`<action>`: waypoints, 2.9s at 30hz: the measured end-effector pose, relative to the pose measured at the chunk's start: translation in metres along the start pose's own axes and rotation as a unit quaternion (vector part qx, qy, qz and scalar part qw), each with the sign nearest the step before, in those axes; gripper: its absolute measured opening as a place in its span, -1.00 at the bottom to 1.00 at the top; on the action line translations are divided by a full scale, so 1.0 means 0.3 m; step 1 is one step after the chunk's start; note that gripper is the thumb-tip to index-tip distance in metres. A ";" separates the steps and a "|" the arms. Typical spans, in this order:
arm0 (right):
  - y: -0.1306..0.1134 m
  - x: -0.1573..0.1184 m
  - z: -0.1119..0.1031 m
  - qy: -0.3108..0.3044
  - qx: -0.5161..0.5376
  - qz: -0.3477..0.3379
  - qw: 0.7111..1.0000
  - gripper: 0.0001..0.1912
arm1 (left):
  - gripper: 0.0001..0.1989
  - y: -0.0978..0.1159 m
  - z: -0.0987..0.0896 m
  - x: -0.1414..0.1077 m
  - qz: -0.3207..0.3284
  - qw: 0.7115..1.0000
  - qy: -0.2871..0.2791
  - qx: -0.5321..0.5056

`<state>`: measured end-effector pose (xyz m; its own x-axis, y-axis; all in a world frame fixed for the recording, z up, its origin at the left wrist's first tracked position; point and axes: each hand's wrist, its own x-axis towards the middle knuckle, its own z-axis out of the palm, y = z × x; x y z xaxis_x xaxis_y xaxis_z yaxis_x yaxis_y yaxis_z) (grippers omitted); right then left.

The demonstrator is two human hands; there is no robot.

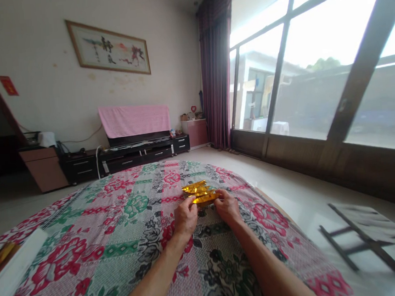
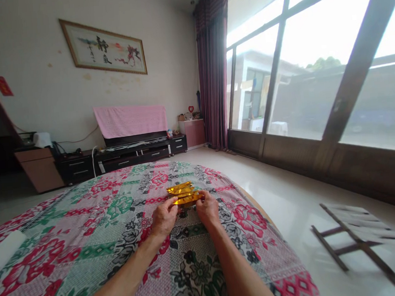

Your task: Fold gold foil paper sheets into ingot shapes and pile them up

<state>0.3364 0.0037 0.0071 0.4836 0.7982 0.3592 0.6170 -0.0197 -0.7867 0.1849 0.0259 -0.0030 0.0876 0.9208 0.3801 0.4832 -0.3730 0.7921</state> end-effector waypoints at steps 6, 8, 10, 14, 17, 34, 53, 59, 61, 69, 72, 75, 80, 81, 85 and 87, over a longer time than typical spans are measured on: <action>0.006 0.000 0.005 0.013 -0.016 -0.018 1.000 -0.65 | -0.72 0.028 -0.018 0.013 -0.003 1.000 -0.001 0.020; 0.006 0.001 0.006 0.017 -0.020 -0.016 1.000 -0.64 | -0.71 0.037 -0.021 0.019 -0.001 0.999 -0.008 0.032; 0.006 0.003 0.008 0.019 -0.024 -0.012 0.999 -0.64 | -0.72 0.043 -0.022 0.025 0.003 0.999 -0.011 0.050; 0.011 0.008 0.014 0.026 -0.027 -0.005 0.999 -0.60 | -0.72 0.047 -0.015 0.029 0.005 0.997 -0.010 0.071; 0.016 0.013 0.020 0.030 -0.027 -0.011 0.999 -0.59 | -0.73 0.046 -0.011 0.029 0.002 0.997 -0.012 0.077; 0.010 0.015 0.011 0.020 -0.042 -0.002 0.999 -0.62 | -0.65 0.021 -0.001 0.030 0.012 0.999 -0.003 0.050; -0.003 0.012 -0.004 0.036 -0.053 0.037 0.997 -0.60 | -0.58 0.020 -0.026 0.033 -0.020 0.997 -0.011 0.070; -0.018 0.023 -0.036 0.110 -0.033 0.016 0.993 -0.63 | -0.58 0.019 -0.062 0.015 -0.030 0.997 -0.018 0.075; -0.044 0.020 -0.042 0.143 -0.010 -0.011 0.990 -0.64 | -0.60 0.018 -0.086 0.005 -0.024 0.996 -0.017 0.084; -0.225 -0.100 0.053 0.001 0.054 -0.237 0.970 -0.73 | -0.67 -0.042 -0.283 -0.058 -0.020 0.983 0.036 0.178; -0.295 -0.189 0.117 -0.076 0.022 -0.268 0.960 -0.77 | -0.68 -0.106 -0.374 -0.091 0.009 0.974 0.051 0.221; -0.355 -0.286 0.190 -0.126 0.007 -0.268 0.955 -0.76 | -0.69 -0.166 -0.458 -0.138 0.037 0.962 0.054 0.264; -0.439 -0.435 0.315 -0.164 0.023 -0.225 0.960 -0.74 | -0.70 -0.223 -0.573 -0.236 0.089 0.942 0.021 0.324; -0.452 -0.459 0.334 -0.169 0.024 -0.224 0.960 -0.74 | -0.72 -0.231 -0.590 -0.253 0.091 0.936 0.009 0.340; -0.479 -0.516 0.371 -0.181 0.007 -0.214 0.960 -0.75 | -0.73 -0.263 -0.624 -0.289 0.086 0.926 -0.024 0.366; -0.478 -0.524 0.372 -0.179 -0.001 -0.207 0.962 -0.75 | -0.73 -0.274 -0.623 -0.290 0.086 0.927 -0.022 0.364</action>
<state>0.1024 -0.0518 0.0074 -0.0472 0.8942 0.4451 0.7125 0.3425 -0.6124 -0.0253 -0.0450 -0.0119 0.2462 0.8641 0.4390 0.9169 -0.3544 0.1835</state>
